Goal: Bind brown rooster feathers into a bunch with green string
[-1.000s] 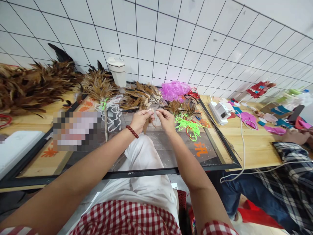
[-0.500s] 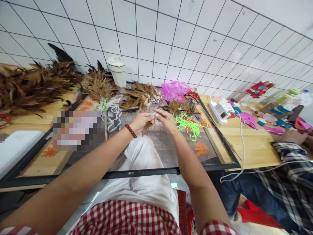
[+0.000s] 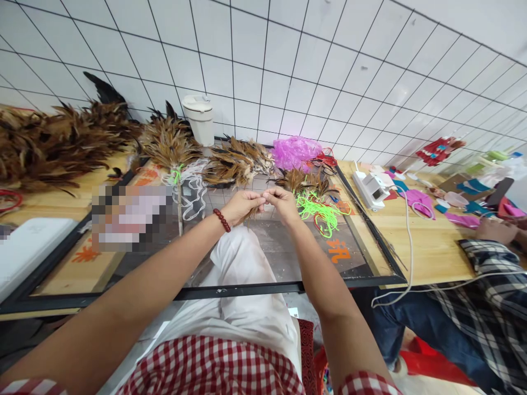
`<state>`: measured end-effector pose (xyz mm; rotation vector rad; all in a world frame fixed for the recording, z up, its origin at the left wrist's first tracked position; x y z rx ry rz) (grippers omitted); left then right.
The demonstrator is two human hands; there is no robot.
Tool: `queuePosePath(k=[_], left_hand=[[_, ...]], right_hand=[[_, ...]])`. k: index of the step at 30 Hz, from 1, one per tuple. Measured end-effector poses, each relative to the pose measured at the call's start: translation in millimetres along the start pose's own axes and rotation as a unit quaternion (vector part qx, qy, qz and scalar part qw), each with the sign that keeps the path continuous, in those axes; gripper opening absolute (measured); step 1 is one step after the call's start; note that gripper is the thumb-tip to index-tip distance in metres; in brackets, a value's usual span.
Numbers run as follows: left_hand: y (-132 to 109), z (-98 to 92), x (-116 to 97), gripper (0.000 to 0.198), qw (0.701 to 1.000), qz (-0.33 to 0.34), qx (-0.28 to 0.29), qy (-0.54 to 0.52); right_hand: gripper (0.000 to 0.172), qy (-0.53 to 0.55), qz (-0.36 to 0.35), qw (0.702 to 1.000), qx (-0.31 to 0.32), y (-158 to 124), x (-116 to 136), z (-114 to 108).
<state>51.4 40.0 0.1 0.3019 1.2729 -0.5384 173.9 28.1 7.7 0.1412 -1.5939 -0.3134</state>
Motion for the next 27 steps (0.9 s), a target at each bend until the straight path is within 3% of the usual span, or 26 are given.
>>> queuePosePath(k=[3, 7, 9, 19, 27], left_hand=[[3, -5.2, 2, 0.016, 0.999, 0.006, -0.039, -0.008], [4, -6.8, -1, 0.019, 0.998, 0.021, -0.045, -0.043], [3, -5.4, -3, 0.024, 0.997, 0.026, -0.040, -0.062], [1, -4.2, -1, 0.028, 0.996, 0.032, -0.060, -0.061], [4, -6.2, 2, 0.025, 0.997, 0.031, -0.053, -0.051]], right_hand=[[0.027, -0.050, -0.021, 0.999, -0.007, -1, 4, -1], [0.036, -0.185, -0.152, 0.970, 0.034, -8, 27, 7], [0.036, -0.217, -0.183, 0.957, 0.054, -10, 32, 11], [0.039, -0.221, -0.180, 0.955, 0.081, -9, 27, 11], [0.037, -0.318, -0.248, 0.911, 0.086, -16, 38, 13]])
Point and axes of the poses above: each hand's wrist, its own y-axis towards the middle knuckle, its own z-axis out of the palm, x = y × z, the point moved 6 cm from there along y, towards the middle knuckle
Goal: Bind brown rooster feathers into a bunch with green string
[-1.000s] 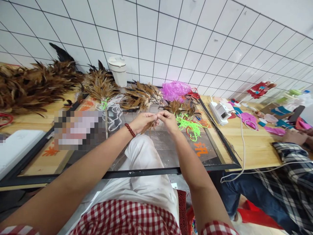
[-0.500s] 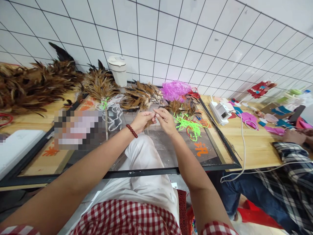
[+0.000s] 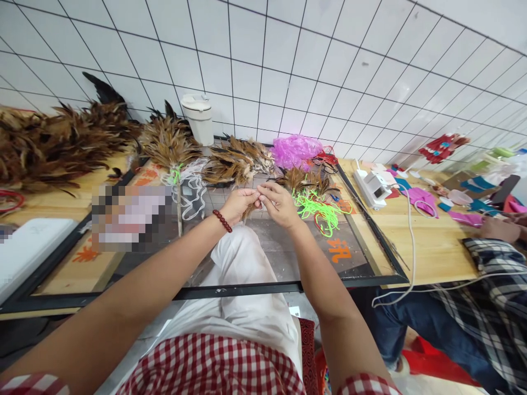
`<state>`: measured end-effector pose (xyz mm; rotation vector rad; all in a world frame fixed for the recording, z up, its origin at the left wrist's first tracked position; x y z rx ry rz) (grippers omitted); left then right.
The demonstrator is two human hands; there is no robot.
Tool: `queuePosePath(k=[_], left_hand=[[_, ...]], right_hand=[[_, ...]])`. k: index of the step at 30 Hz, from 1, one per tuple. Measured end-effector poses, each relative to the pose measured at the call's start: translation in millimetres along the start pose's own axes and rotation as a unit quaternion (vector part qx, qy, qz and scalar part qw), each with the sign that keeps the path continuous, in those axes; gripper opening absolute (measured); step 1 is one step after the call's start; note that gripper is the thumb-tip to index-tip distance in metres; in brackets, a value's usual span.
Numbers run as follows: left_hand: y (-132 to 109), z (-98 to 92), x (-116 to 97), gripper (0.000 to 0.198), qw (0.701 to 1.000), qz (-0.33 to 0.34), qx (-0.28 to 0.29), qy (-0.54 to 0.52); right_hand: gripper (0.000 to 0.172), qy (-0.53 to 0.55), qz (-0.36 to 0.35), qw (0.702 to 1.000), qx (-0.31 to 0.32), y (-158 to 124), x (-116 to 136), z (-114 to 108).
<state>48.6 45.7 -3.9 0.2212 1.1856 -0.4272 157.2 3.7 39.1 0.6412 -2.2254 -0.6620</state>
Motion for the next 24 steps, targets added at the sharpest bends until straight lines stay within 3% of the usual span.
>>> queuePosePath(k=[4, 9, 12, 17, 21, 24], left_hand=[[0, -0.8, -1, 0.026, 1.000, 0.011, -0.002, 0.009], [-4, 7.8, -4, 0.030, 0.997, 0.041, 0.037, 0.060], [-6, 11.8, -6, 0.021, 0.995, 0.048, 0.042, 0.076], [-8, 14.0, -15, 0.018, 0.977, 0.104, 0.043, 0.179], [-8, 8.7, -23, 0.022, 0.961, 0.137, 0.005, 0.239], [-5, -5.1, -32, 0.022, 0.961, 0.169, -0.078, 0.206]], right_hand=[[0.035, 0.014, 0.022, 1.000, -0.003, 0, 2, -1], [0.028, 0.137, 0.104, 0.983, -0.064, 2, -10, -3], [0.030, 0.194, 0.129, 0.968, -0.094, 2, -19, -3], [0.030, 0.162, 0.131, 0.973, -0.100, 2, -20, -4], [0.027, 0.111, 0.111, 0.981, -0.115, 4, -13, -8], [0.020, 0.086, 0.132, 0.974, -0.162, 3, -23, -17]])
Point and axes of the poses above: each hand's wrist, its own y-axis towards the middle knuckle, its own z-axis out of the palm, x = y × z, the point moved 6 cm from there along y, towards the middle knuckle
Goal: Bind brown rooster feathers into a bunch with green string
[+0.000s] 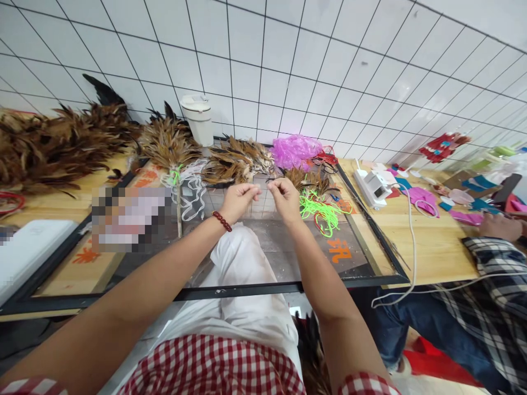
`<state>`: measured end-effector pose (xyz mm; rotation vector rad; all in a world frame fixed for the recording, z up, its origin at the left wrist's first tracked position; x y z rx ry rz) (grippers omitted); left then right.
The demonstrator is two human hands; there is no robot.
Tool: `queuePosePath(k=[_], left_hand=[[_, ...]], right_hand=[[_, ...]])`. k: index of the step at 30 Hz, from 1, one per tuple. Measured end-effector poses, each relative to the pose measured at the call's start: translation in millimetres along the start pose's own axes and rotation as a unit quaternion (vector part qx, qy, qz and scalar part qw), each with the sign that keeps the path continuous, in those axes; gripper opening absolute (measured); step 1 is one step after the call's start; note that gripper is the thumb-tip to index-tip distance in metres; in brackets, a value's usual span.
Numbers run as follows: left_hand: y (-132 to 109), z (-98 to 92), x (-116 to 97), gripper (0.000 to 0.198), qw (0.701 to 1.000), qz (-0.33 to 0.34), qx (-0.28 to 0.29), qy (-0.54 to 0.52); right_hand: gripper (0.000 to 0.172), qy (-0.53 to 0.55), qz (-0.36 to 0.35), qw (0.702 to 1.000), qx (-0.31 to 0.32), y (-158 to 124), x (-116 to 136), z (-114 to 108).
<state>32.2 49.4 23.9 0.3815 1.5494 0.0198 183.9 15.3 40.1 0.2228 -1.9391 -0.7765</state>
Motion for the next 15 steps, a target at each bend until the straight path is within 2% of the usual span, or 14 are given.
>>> queuePosePath(k=[3, 5, 8, 12, 15], left_hand=[[7, -17.8, 9, 0.017, 0.989, -0.019, -0.114, -0.094], [10, -24.1, 18, 0.016, 0.980, -0.037, -0.152, -0.121], [10, -27.4, 28, 0.017, 0.977, -0.041, -0.176, -0.114], [6, -26.1, 39, 0.019, 0.966, -0.083, -0.198, -0.141], [4, -25.8, 41, 0.018, 0.958, -0.096, -0.211, -0.170]], right_hand=[[0.017, -0.054, 0.043, 0.997, -0.027, 3, -21, -11], [0.019, -0.097, 0.061, 0.993, -0.015, 2, -32, -14], [0.021, -0.174, 0.066, 0.982, 0.041, -3, -35, -5], [0.020, -0.287, 0.046, 0.940, 0.181, -1, -20, 28], [0.023, -0.336, 0.040, 0.918, 0.209, 20, -11, 45]])
Point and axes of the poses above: each hand's wrist, its own y-axis towards the middle knuckle, its own z-axis out of the palm, x = y × z, the point moved 6 cm from there along y, towards the middle knuckle
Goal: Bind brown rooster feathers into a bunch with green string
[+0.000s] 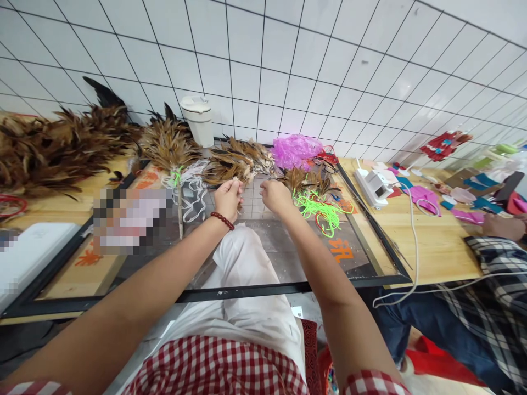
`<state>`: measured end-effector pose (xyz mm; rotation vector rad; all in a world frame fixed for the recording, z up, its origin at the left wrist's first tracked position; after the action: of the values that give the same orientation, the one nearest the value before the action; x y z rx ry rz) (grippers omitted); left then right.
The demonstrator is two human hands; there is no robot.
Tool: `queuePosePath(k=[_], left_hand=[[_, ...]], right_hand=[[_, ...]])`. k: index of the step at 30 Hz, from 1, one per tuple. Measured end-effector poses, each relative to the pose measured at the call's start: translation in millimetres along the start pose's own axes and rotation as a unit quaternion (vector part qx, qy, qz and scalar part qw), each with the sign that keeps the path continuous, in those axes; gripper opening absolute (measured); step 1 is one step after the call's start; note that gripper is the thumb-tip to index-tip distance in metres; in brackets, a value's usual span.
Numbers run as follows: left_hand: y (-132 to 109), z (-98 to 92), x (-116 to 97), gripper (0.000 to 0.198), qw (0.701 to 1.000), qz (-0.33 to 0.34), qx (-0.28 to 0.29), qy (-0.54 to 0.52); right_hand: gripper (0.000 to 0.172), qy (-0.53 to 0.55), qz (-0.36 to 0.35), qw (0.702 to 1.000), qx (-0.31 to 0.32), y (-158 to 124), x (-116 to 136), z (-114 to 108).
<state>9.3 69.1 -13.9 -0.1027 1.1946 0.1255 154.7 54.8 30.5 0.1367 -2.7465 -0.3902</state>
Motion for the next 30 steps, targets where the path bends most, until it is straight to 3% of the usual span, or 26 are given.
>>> queuePosePath(k=[6, 12, 16, 19, 23, 26, 30], left_hand=[[-1, 1.4, -1, 0.016, 1.000, -0.006, 0.007, -0.001], [0, -1.6, -1, 0.020, 1.000, 0.010, -0.024, -0.016], [1, -2.1, 1, 0.019, 0.999, 0.006, -0.030, -0.018], [1, -2.5, 1, 0.018, 0.999, 0.004, -0.034, -0.031], [1, -3.0, 1, 0.018, 0.999, 0.006, -0.038, -0.027], [1, -3.8, 1, 0.019, 0.999, -0.001, -0.044, -0.026], [1, -4.2, 0, 0.016, 0.998, 0.003, -0.043, -0.049]], right_hand=[[0.024, 0.058, 0.118, 0.988, -0.076, 56, -16, -8], [0.026, 0.129, 0.080, 0.984, -0.095, 69, 6, 6], [0.038, 0.087, 0.067, 0.987, -0.119, 76, 25, 14], [0.047, 0.035, 0.062, 0.993, -0.090, 83, 31, 26], [0.034, -0.001, 0.071, 0.997, -0.030, 82, 24, 37], [0.024, -0.008, 0.050, 0.997, -0.057, 70, 17, 28], [0.028, -0.040, -0.016, 0.996, -0.082, 43, 12, 10]])
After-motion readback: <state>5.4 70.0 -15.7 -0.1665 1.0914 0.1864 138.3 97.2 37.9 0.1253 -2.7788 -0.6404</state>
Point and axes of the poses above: each hand's wrist, its own y-axis towards the middle knuckle, its own z-axis out of the palm, x = y × z, the point moved 6 cm from there along y, towards the middle knuckle
